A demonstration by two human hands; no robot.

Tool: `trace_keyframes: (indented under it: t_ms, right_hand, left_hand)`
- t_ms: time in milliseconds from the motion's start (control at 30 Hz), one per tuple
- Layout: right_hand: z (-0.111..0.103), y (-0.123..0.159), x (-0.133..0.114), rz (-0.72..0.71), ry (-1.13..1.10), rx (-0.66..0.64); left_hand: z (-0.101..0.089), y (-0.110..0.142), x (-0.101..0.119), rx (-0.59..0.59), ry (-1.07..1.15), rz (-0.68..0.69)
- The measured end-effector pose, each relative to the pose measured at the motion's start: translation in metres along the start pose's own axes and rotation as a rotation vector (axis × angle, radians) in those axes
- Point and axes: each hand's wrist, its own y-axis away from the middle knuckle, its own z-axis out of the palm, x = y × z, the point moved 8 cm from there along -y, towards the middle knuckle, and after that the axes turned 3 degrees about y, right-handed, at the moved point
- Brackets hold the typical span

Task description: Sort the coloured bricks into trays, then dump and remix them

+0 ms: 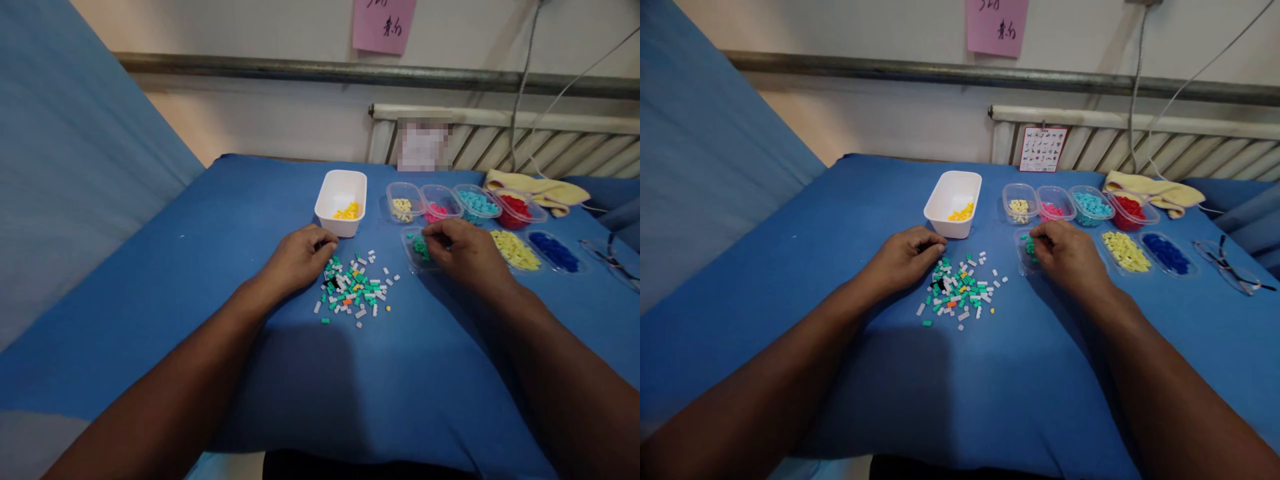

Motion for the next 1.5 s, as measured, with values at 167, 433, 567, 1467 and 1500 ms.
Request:
trace_keyframes:
  t_ms: [167, 433, 567, 1467, 1500]
  right_hand:
    - [0.009, 0.003, 0.018, -0.028, 0.066, -0.056]
    - [0.005, 0.002, 0.003, -0.049, 0.036, -0.041]
    - [0.007, 0.006, -0.035, -0.124, -0.057, -0.072]
    - [0.039, 0.034, -0.098, -0.474, -0.187, -0.32]
    - [0.039, 0.034, -0.099, -0.484, -0.181, -0.312]
  left_hand:
    - [0.009, 0.004, -0.004, -0.174, -0.042, 0.024]
    - [0.014, 0.01, 0.011, -0.295, -0.108, 0.141]
    - [0.017, 0.009, 0.01, -0.267, -0.115, 0.143]
    - [0.015, 0.016, 0.018, -0.358, -0.166, 0.239]
    - [0.015, 0.017, 0.018, -0.364, -0.169, 0.242]
